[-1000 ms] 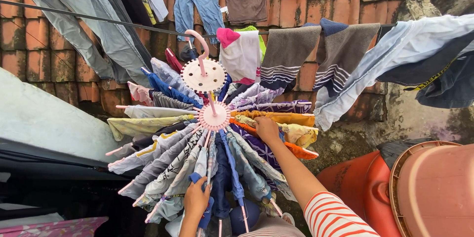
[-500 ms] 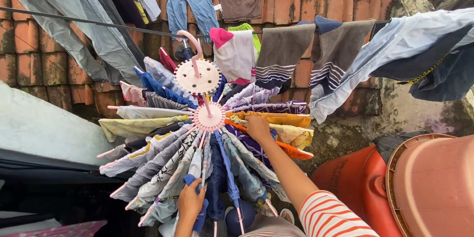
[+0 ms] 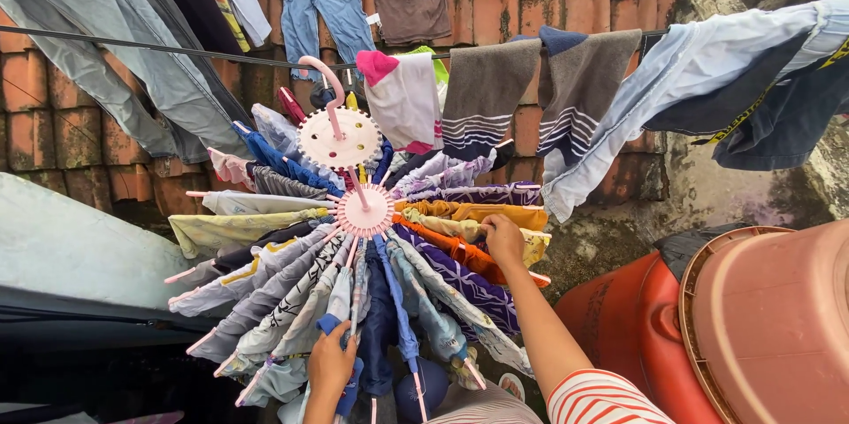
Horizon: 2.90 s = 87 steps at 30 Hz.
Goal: Hanging small laundry items like socks and underwear on a circular multi-clip drying rack on a balcony.
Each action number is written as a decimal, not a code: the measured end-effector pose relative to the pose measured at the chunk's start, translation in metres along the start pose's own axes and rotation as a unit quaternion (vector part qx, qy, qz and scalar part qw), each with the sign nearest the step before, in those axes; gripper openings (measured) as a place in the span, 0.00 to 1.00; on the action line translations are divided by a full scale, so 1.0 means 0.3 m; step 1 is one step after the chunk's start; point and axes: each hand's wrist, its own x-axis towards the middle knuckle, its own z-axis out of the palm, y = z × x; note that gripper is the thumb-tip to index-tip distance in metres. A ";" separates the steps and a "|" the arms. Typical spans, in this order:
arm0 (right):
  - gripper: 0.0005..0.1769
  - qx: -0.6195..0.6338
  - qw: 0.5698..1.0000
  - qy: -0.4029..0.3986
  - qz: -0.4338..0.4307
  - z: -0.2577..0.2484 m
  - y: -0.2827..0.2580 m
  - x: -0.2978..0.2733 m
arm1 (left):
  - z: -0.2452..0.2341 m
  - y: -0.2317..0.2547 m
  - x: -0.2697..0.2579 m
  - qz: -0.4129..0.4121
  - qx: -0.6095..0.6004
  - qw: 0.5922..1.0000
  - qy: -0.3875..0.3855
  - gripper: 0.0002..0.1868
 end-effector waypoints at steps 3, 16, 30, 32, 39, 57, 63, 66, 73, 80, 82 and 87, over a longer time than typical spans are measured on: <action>0.09 0.014 0.999 -0.035 0.019 0.041 -0.089 -0.018 | -0.002 0.011 -0.001 -0.005 0.010 1.000 0.009 0.22; 0.21 -0.077 0.990 -0.081 0.084 -0.133 -0.011 -0.046 | -0.042 0.018 -0.021 -0.035 0.009 0.999 0.006 0.22; 0.14 -0.187 0.974 -0.127 0.014 0.062 -0.034 -0.003 | -0.039 0.026 -0.011 -0.024 0.037 0.999 0.015 0.23; 0.12 -0.107 0.986 -0.125 0.036 -0.034 -0.078 -0.042 | -0.068 0.047 -0.041 -0.027 0.023 0.999 0.018 0.23; 0.21 0.384 0.911 -0.115 0.095 -0.266 0.178 0.007 | -0.116 0.082 -0.070 -0.015 -0.061 0.995 0.071 0.24; 0.06 0.520 0.843 0.085 0.110 -0.389 0.741 0.010 | -0.043 0.892 -0.064 0.390 0.097 0.914 -0.056 0.29; 0.04 0.465 0.849 0.204 0.147 -0.360 0.698 -0.028 | 0.146 1.156 0.036 0.507 0.124 0.852 -0.042 0.15; 0.05 0.456 0.850 0.218 0.149 -0.251 0.857 0.053 | 0.271 1.254 0.059 0.522 0.155 0.834 -0.084 0.24; 0.16 0.597 0.765 0.111 0.214 -0.280 0.601 -0.003 | 0.500 1.212 0.228 0.539 0.237 0.807 -0.048 0.18; 0.45 0.645 0.749 -0.077 0.127 -0.281 0.513 -0.042 | 0.403 1.089 0.281 0.543 0.284 0.790 0.028 0.13; 0.43 0.662 0.733 -0.107 0.110 -0.281 0.471 -0.044 | 0.369 1.045 0.320 0.535 0.287 0.793 0.039 0.12; 0.46 0.645 0.731 -0.213 0.075 -0.186 0.346 -0.022 | 0.310 0.963 0.343 0.530 0.265 0.805 0.030 0.12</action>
